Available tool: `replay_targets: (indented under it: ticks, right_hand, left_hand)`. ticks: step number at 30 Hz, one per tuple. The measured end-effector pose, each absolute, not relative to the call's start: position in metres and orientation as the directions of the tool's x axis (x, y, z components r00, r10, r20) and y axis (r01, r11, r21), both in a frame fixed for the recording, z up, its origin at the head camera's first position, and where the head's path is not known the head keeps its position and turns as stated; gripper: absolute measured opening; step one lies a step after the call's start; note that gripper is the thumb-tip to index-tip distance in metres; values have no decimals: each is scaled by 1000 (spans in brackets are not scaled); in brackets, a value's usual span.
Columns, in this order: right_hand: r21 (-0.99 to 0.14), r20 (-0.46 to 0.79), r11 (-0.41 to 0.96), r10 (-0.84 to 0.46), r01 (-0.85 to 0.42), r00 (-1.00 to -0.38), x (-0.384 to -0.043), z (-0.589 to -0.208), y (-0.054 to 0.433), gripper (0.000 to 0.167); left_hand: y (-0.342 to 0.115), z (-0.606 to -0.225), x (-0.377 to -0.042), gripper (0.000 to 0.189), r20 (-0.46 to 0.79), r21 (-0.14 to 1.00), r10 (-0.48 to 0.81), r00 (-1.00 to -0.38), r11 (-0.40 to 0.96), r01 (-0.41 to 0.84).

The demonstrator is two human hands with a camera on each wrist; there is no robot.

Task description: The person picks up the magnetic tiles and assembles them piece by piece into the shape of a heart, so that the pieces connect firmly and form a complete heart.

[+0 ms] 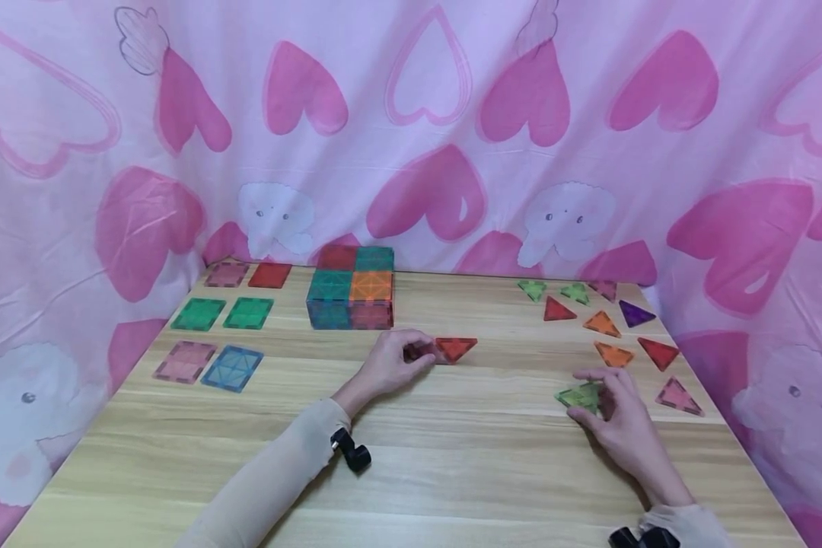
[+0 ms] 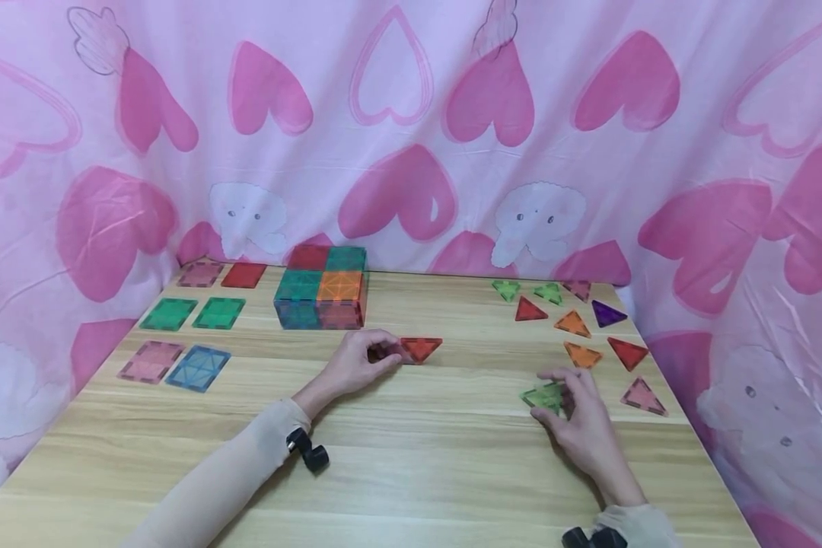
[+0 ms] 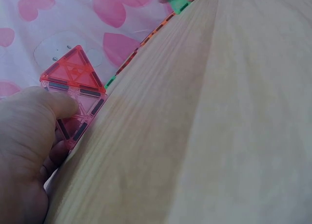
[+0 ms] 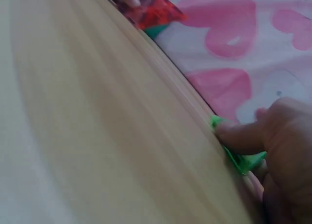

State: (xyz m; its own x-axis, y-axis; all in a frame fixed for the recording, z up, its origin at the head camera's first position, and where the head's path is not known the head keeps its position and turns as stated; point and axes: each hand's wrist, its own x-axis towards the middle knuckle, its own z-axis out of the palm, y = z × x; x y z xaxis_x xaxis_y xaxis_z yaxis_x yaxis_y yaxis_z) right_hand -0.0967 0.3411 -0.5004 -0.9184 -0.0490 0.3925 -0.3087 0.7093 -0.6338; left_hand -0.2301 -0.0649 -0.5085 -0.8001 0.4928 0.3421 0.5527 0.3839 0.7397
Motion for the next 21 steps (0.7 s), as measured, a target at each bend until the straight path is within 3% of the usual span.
replay_targets:
  ticks: [2,4,13,21]
  right_hand:
    - [-660,392,679,-55,-323,-918,-100,-501,336,74]
    - [-682,386,654,-60,-328,-920,-105,-503,331,73]
    - [-740,317,592,-113,-320,-942,-137,-504,296,26]
    - [-774,252,549,-189,-315,-949,-166,-505,260,17]
  left_hand:
    - [-64,-508,-230,18,342,741,496,-798,380,554]
    - [-64,-508,-230,18,346,741,497,-796,375,557]
    - [-62,-508,-231,17,371,729,497,-784,367,577]
    - [-64,-509,-231,17,361,732,500,-787,371,572]
